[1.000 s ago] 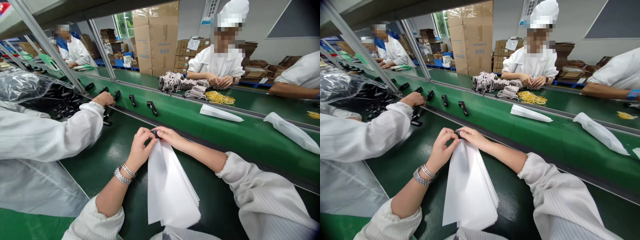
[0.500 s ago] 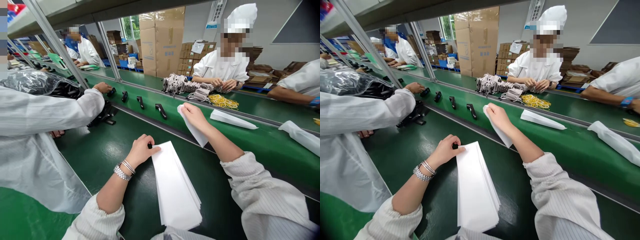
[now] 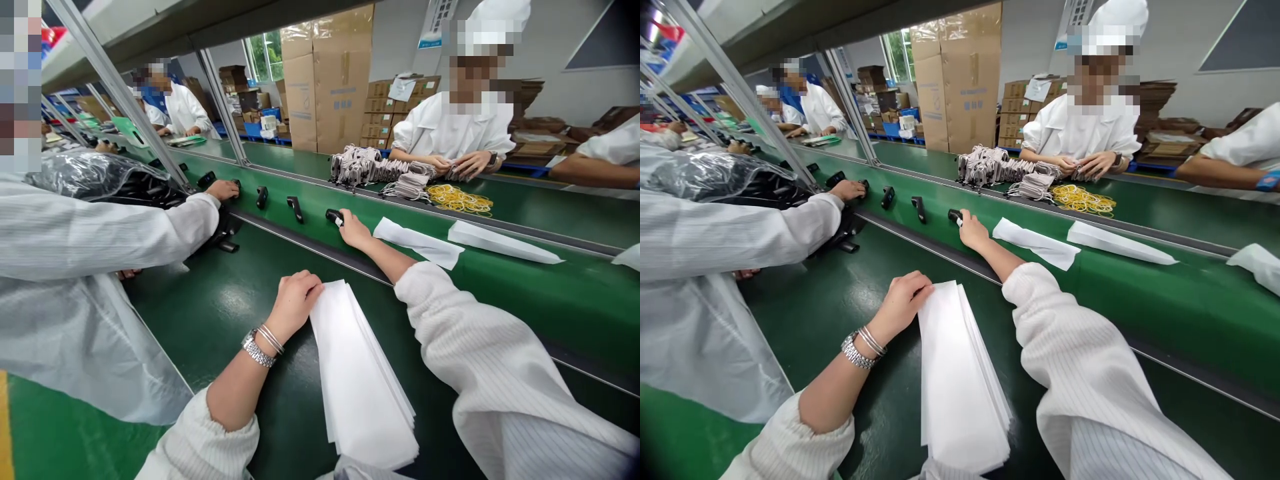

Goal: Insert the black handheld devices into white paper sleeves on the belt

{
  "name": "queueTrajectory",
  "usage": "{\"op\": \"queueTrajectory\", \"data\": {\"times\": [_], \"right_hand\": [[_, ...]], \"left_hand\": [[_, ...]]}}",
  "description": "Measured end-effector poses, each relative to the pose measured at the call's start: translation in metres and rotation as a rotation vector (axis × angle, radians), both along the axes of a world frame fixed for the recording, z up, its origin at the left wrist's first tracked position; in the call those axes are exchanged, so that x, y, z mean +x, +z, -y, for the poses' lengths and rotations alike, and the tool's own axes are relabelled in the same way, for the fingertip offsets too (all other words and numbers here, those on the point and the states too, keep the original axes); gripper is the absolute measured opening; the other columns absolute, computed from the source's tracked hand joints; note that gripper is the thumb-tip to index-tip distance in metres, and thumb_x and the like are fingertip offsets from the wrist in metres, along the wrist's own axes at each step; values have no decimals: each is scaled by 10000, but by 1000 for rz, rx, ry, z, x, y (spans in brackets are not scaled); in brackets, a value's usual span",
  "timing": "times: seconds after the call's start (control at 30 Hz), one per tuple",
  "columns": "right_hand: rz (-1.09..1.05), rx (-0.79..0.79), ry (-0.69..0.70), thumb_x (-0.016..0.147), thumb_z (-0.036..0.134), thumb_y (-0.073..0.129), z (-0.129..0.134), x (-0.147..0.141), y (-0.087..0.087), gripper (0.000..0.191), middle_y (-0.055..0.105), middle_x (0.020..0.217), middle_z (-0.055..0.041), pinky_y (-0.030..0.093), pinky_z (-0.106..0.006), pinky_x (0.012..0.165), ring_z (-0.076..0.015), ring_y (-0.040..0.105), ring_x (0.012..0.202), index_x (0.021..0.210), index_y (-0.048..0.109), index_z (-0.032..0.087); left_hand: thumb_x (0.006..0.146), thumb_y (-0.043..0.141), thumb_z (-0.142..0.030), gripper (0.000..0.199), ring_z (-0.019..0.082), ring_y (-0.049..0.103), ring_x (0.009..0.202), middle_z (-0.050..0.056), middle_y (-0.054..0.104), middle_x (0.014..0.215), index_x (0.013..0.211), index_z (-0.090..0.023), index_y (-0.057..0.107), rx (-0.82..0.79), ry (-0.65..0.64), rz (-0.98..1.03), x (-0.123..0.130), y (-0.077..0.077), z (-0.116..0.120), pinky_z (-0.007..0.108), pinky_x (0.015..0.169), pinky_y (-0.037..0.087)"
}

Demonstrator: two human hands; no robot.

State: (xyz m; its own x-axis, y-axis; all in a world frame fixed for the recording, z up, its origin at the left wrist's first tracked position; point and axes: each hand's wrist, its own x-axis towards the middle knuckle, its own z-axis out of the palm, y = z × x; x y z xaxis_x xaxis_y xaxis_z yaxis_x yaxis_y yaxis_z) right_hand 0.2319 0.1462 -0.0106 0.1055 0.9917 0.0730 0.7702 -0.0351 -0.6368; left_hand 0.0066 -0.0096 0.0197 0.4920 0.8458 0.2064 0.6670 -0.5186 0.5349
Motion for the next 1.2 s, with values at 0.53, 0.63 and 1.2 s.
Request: {"op": "queueTrajectory", "data": {"times": [0.53, 0.63, 1.2], "right_hand": [[-1085, -18, 413, 649, 303, 830, 128, -25, 20, 995, 594, 1048, 7, 569, -382, 760, -184, 678, 829, 1404, 188, 389], [-978, 46, 474, 726, 362, 782, 134, -35, 13, 656, 598, 1111, -28, 518, -348, 878, -184, 622, 1008, 1279, 436, 290], [39, 377, 41, 918, 349, 483, 63, 33, 65, 207, 633, 893, -75, 461, -385, 830, -258, 599, 925, 823, 588, 198]], "left_hand": [[871, 640, -225, 66, 176, 556, 898, 20, 547, 911, 809, -205, 636, 140, -70, 230, 2, 6, 1, 344, 883, 422], [896, 597, -225, 73, 178, 544, 931, 33, 528, 958, 830, -201, 617, 139, -62, 317, 3, 7, 4, 338, 881, 438], [778, 713, -445, 265, 215, 566, 879, 37, 578, 983, 880, -207, 657, -147, 189, -49, -4, 4, -7, 375, 828, 429]]}}
